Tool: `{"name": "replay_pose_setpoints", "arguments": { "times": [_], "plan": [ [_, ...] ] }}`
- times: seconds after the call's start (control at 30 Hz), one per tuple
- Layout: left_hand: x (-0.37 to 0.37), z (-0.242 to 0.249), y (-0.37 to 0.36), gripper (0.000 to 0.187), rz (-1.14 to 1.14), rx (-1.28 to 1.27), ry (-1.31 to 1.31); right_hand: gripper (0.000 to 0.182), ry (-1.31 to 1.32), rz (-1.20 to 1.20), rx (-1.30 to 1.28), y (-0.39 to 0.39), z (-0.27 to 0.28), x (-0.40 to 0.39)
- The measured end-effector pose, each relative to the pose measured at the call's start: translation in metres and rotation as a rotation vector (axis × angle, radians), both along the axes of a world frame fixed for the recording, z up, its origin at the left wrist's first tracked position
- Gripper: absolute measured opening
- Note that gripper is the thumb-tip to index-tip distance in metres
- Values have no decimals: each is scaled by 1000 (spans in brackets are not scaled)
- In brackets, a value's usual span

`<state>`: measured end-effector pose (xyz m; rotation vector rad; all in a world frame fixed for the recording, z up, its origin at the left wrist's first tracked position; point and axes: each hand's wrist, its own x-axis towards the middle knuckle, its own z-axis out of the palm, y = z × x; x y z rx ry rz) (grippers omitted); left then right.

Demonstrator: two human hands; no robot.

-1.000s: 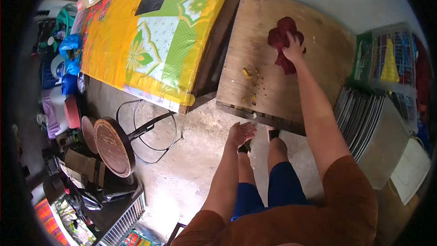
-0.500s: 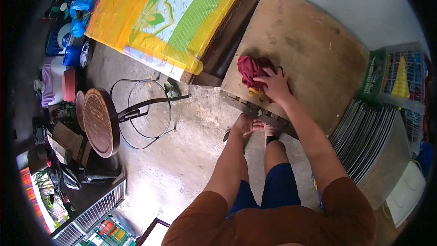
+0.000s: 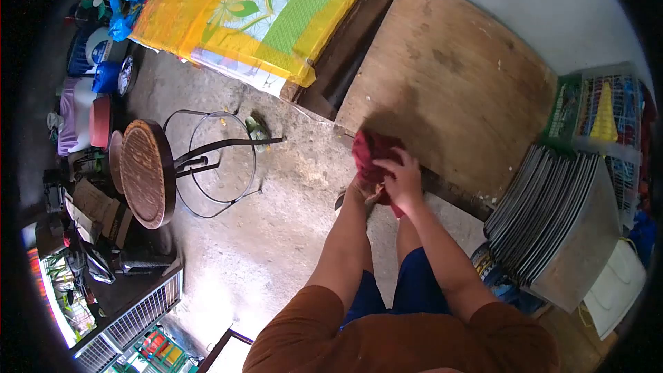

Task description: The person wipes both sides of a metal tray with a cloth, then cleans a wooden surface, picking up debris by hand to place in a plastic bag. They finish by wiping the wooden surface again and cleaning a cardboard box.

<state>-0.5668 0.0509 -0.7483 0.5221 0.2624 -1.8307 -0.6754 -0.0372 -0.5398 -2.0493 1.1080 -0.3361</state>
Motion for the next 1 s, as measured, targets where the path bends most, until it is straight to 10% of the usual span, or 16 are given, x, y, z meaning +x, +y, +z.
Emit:
{"name": "replay_pose_setpoints", "arguments": {
  "times": [0.17,0.33,0.5,0.6,0.73,1.0],
  "plan": [
    [12,40,-10,52,-116,271,134,50,-197,-352,20,-80,-23,-82],
    [18,49,-14,46,-130,270,44,53,501,-725,-98,-89,-33,-66],
    [25,-10,28,44,-39,7,315,64,458,-455,-128,16,-54,35],
    [31,40,56,48,140,501,-170,68,334,-188,-116,25,-31,101],
    [52,83,121,49,290,403,39,47,-137,0,-12,44,-22,168],
    [66,188,214,42,319,560,-102,52,-154,-151,-38,10,83,24]
  ]
}}
